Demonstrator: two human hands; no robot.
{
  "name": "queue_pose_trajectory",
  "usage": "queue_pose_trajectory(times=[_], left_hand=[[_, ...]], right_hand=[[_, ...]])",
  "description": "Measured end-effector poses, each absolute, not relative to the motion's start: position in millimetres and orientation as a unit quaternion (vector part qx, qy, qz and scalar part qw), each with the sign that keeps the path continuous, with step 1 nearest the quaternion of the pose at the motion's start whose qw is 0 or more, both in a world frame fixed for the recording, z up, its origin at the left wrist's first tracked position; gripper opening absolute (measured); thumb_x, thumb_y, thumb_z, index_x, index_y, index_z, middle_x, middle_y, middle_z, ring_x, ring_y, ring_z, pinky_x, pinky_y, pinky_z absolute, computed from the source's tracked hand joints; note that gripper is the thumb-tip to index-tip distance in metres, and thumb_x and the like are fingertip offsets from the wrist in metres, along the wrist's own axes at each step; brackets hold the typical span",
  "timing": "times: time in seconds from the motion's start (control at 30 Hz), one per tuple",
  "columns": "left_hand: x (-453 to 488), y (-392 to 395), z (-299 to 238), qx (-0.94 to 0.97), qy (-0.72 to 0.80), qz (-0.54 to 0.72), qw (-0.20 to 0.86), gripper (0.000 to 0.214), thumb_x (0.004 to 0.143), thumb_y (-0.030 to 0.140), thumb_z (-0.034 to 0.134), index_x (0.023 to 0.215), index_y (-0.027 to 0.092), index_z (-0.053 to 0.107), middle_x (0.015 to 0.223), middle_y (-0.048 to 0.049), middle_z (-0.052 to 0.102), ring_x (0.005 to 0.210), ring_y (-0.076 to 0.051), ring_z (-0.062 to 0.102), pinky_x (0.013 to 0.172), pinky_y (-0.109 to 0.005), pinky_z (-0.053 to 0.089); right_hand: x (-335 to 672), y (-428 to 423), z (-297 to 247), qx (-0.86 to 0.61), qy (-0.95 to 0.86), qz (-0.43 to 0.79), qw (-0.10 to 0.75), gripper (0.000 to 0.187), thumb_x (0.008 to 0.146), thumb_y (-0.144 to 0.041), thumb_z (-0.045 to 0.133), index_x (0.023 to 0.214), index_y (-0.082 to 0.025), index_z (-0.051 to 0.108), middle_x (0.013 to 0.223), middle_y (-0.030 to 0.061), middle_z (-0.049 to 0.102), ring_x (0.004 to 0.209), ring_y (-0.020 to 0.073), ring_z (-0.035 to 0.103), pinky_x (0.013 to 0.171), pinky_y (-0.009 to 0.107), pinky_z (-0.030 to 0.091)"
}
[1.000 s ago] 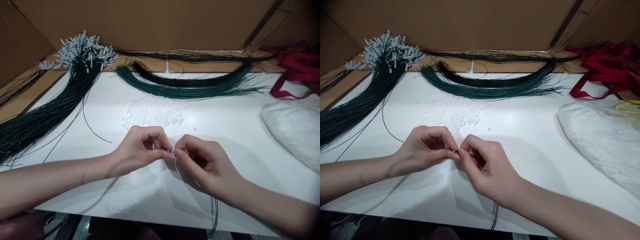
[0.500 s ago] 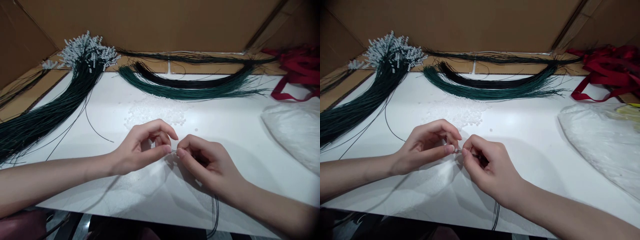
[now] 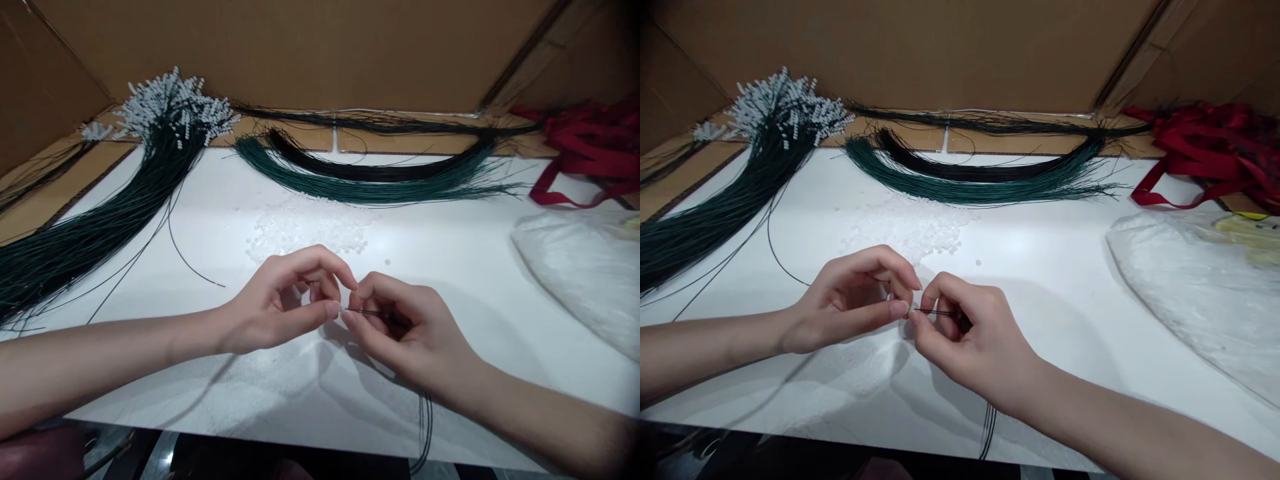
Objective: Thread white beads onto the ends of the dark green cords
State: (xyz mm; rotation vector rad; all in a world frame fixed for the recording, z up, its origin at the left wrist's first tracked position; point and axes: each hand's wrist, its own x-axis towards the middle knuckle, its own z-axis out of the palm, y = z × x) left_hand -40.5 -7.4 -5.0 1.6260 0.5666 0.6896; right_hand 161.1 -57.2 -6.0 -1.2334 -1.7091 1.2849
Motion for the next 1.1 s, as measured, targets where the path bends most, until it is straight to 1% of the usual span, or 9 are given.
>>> queue_pose_trajectory(times=[0.1,0.23,0.33,0.47,0.67,0.83,0.9,1.0,1.1], left_hand=[[-40.3,-8.0,-4.9,0.697,0.240,0.299,0.606,0.017,0.093,0.022,0.063,0.108,0.016,0.058,0.081,-0.0036,0.065,0.070,-0.012,0.061,0.054,-0.021,0.041],[-40.3,-8.7,-6.4,0.686,0.236,0.296,0.621,0.019,0.092,0.021,0.064,0.110,0.017,0.056,0.080,-0.0030,0.065,0.065,-0.011,0.058,0.049,-0.018,0.039],[-40.5,-9.4,-8.4,0.687,0.232,0.301,0.619,0.023,0.090,0.019,0.066,0.110,0.018,0.056,0.078,-0.0023,0.064,0.065,-0.010,0.057,0.051,-0.017,0.040],[-40.4,-9.6,-9.7,0.690,0.221,0.313,0.614,0.024,0.088,0.015,0.067,0.109,0.018,0.055,0.077,-0.0013,0.063,0.065,-0.010,0.056,0.054,-0.018,0.042],[-40.7,-9.4,-8.2,0.685,0.226,0.308,0.620,0.025,0.088,0.015,0.066,0.110,0.018,0.053,0.075,0.0003,0.061,0.059,-0.007,0.051,0.050,-0.016,0.039],[-40.3,-9.4,-8.6,0.683,0.228,0.307,0.623,0.025,0.089,0.014,0.064,0.111,0.019,0.053,0.075,0.0008,0.058,0.061,-0.008,0.050,0.050,-0.016,0.038],[-40.1,-9.2,-9.0,0.680,0.227,0.307,0.626,0.025,0.090,0.014,0.064,0.111,0.020,0.053,0.075,0.0009,0.058,0.061,-0.008,0.050,0.051,-0.017,0.038],[-40.5,-8.7,-9.5,0.674,0.225,0.306,0.633,0.025,0.090,0.015,0.065,0.111,0.020,0.053,0.076,0.0007,0.058,0.061,-0.008,0.050,0.051,-0.017,0.039],[-41.8,-8.8,-9.7,0.669,0.224,0.308,0.638,0.024,0.090,0.015,0.065,0.111,0.020,0.053,0.077,0.0004,0.058,0.062,-0.008,0.050,0.051,-0.017,0.039]], right_hand=[[161.0,-57.7,-6.5,-0.475,-0.650,0.492,0.332,0.015,0.088,-0.020,0.062,0.078,-0.020,0.052,0.052,-0.0101,0.034,0.047,0.0067,0.030,0.045,0.021,0.027],[161.8,-58.2,-5.3,-0.471,-0.650,0.498,0.328,0.012,0.089,-0.019,0.060,0.080,-0.020,0.052,0.052,-0.0105,0.033,0.046,0.0066,0.029,0.045,0.021,0.026],[162.1,-57.7,-4.6,-0.468,-0.651,0.502,0.324,0.010,0.088,-0.016,0.058,0.081,-0.020,0.052,0.052,-0.0098,0.034,0.046,0.0068,0.031,0.045,0.021,0.027],[162.5,-57.2,-4.5,-0.463,-0.659,0.495,0.326,0.011,0.083,-0.009,0.055,0.084,-0.020,0.054,0.055,-0.0086,0.038,0.047,0.0072,0.033,0.045,0.021,0.028],[165.4,-57.3,-4.0,-0.445,-0.676,0.484,0.332,0.016,0.079,-0.006,0.047,0.083,-0.019,0.055,0.058,-0.0077,0.038,0.050,0.0082,0.033,0.047,0.022,0.027],[167.0,-56.7,-4.3,-0.439,-0.685,0.477,0.333,0.016,0.076,-0.006,0.044,0.078,-0.019,0.054,0.062,-0.0045,0.047,0.055,0.0099,0.038,0.050,0.024,0.031],[166.6,-56.8,-3.7,-0.439,-0.683,0.479,0.334,0.015,0.077,-0.007,0.046,0.077,-0.019,0.054,0.061,-0.0045,0.047,0.054,0.0097,0.039,0.050,0.024,0.031],[165.3,-56.7,-2.2,-0.444,-0.681,0.481,0.328,0.011,0.083,-0.010,0.052,0.078,-0.019,0.054,0.059,-0.0058,0.042,0.051,0.0081,0.036,0.047,0.022,0.029],[164.2,-56.2,-1.7,-0.445,-0.689,0.474,0.321,0.015,0.090,-0.015,0.053,0.075,-0.018,0.055,0.059,-0.0052,0.043,0.052,0.0077,0.037,0.048,0.022,0.030]])
